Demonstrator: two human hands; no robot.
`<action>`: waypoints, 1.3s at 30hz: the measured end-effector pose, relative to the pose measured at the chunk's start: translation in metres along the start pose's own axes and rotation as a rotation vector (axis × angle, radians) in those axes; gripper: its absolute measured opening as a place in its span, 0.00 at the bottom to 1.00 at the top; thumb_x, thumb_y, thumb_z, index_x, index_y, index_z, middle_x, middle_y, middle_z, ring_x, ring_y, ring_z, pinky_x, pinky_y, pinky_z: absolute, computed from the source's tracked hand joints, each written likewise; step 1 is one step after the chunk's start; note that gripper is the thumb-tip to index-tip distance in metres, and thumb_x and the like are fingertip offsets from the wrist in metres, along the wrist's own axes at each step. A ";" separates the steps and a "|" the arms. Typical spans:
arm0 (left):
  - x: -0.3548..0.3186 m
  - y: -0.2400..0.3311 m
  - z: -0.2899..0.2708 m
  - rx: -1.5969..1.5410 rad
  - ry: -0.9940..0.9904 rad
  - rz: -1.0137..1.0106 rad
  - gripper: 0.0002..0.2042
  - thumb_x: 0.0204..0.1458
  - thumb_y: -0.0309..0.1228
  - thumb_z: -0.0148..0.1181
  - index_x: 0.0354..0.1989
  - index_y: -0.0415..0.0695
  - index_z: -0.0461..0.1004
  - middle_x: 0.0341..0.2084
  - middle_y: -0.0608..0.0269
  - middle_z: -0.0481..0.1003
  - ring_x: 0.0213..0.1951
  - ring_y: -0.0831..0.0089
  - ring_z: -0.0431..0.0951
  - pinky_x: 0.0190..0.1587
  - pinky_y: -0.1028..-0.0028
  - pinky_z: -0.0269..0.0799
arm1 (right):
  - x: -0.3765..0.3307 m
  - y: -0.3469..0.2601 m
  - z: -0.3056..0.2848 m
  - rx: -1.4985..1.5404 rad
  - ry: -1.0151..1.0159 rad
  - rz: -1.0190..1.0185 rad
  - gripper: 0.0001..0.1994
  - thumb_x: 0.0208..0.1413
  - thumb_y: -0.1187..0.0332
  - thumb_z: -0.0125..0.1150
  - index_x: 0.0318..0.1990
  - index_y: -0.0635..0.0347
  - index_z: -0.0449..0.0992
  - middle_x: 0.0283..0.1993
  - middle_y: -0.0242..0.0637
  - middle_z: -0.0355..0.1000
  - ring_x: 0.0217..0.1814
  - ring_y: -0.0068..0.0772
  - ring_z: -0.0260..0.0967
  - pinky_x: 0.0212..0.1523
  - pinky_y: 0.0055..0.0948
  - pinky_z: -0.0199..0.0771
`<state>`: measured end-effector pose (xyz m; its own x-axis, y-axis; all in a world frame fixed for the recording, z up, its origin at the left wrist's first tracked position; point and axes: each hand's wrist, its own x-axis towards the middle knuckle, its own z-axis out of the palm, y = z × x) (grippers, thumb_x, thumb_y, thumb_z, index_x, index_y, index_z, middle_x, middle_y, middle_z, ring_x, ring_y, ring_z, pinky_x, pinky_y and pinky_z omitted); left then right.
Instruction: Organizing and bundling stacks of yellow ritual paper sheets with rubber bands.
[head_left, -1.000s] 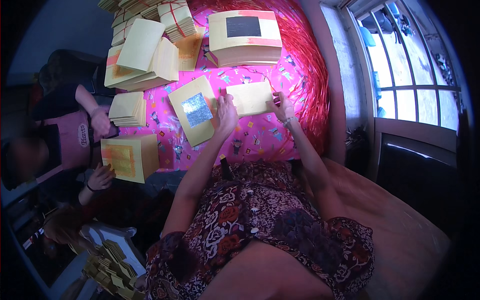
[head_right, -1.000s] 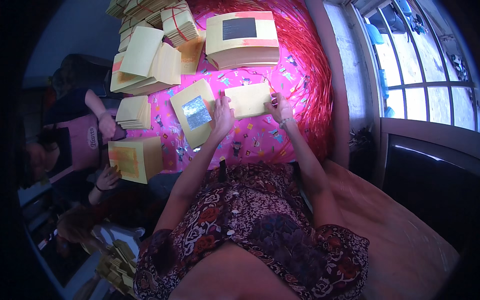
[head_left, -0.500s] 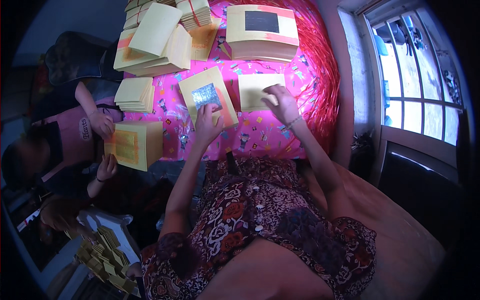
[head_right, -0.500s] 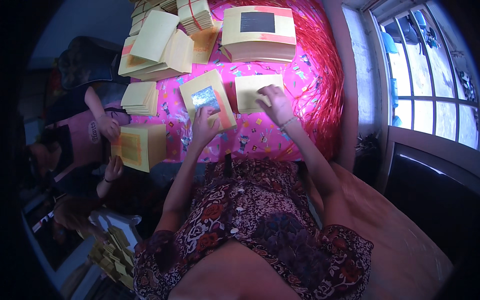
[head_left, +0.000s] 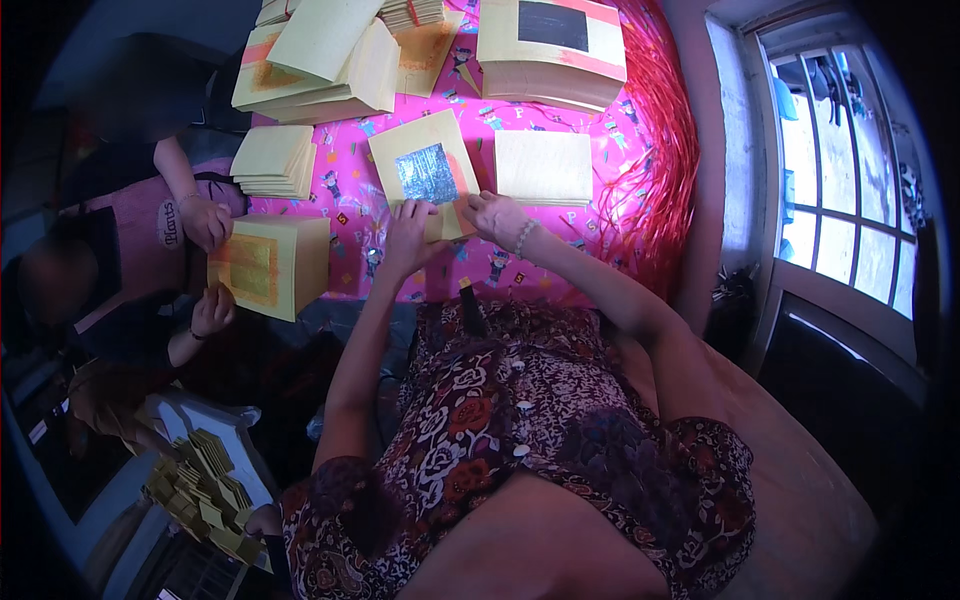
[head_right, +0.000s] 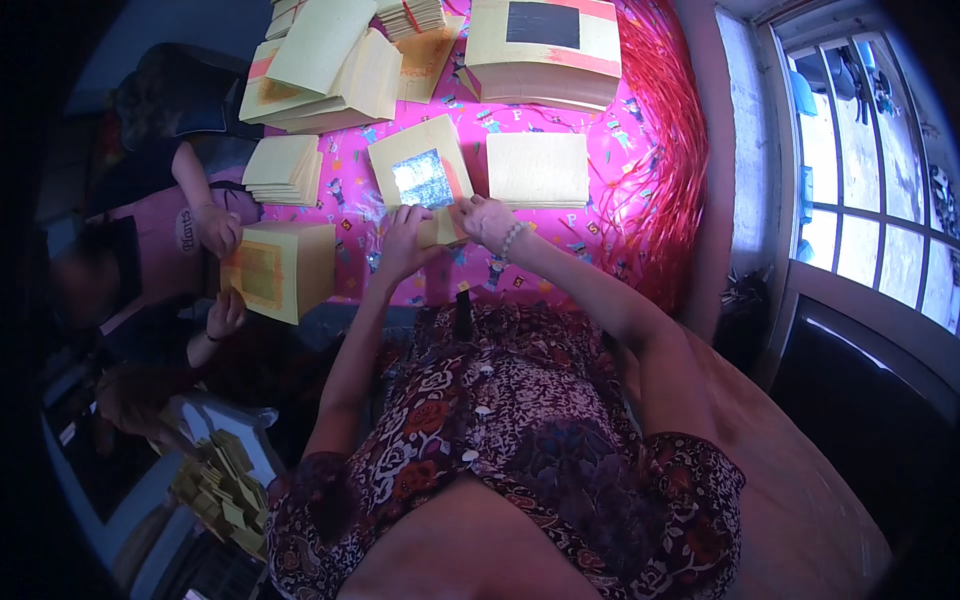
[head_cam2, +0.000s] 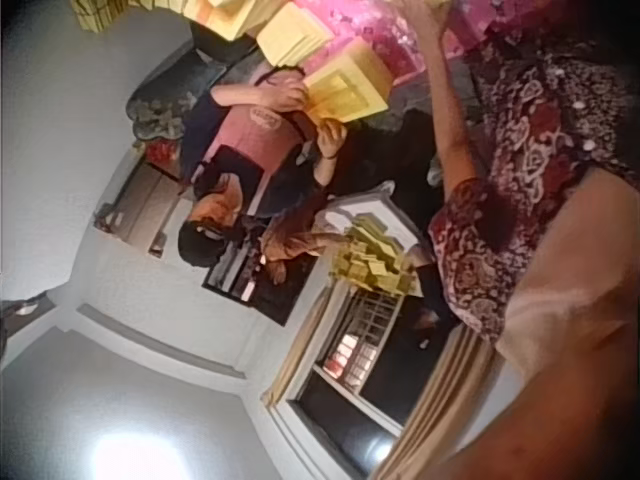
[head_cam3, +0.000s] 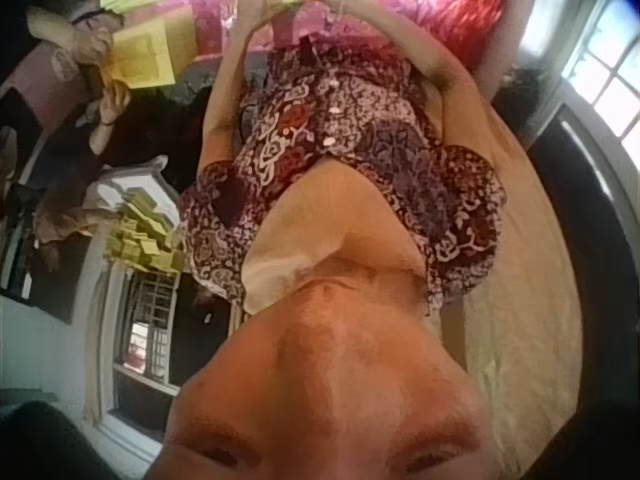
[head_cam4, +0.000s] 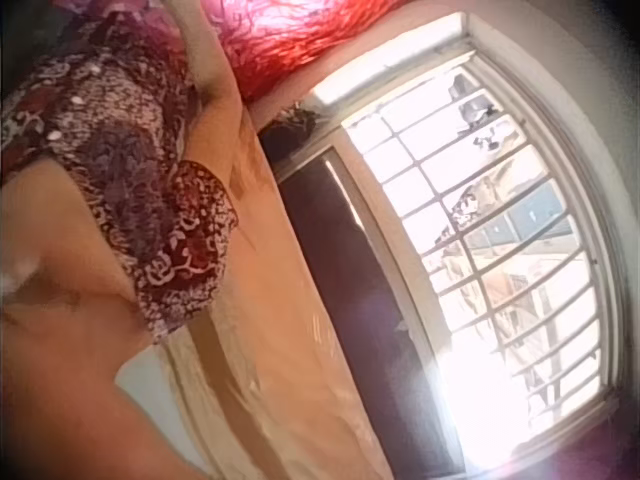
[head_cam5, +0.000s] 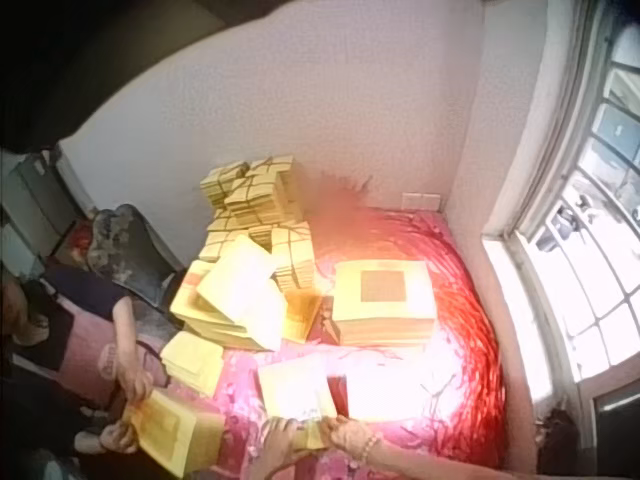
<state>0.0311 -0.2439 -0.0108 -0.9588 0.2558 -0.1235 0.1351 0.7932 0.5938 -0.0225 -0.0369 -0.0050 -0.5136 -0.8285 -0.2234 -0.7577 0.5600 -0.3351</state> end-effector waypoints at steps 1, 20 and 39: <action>0.001 -0.001 -0.001 -0.002 -0.002 -0.001 0.28 0.29 0.38 0.73 0.41 0.46 0.67 0.36 0.57 0.67 0.42 0.56 0.67 0.46 0.61 0.64 | 0.001 0.002 0.000 0.002 -0.003 0.001 0.12 0.46 0.67 0.58 0.39 0.60 0.71 0.43 0.38 0.68 0.44 0.37 0.70 0.44 0.31 0.73; 0.006 -0.010 -0.015 -0.265 -0.121 -0.041 0.26 0.31 0.42 0.74 0.40 0.46 0.71 0.39 0.62 0.69 0.43 0.63 0.71 0.46 0.66 0.68 | 0.014 0.021 -0.005 0.103 0.000 -0.090 0.07 0.51 0.69 0.51 0.37 0.58 0.71 0.27 0.40 0.73 0.31 0.40 0.74 0.31 0.36 0.75; 0.025 -0.074 -0.033 -0.400 0.269 -0.260 0.13 0.53 0.37 0.56 0.39 0.39 0.74 0.23 0.55 0.75 0.23 0.66 0.73 0.28 0.68 0.68 | 0.049 0.029 -0.058 0.773 0.287 0.408 0.18 0.51 0.60 0.60 0.39 0.65 0.61 0.28 0.49 0.68 0.32 0.49 0.70 0.36 0.42 0.70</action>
<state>-0.0114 -0.3143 -0.0314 -0.9851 -0.1128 -0.1299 -0.1701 0.5261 0.8333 -0.0932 -0.0610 0.0278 -0.8403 -0.4767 -0.2580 -0.0687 0.5658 -0.8217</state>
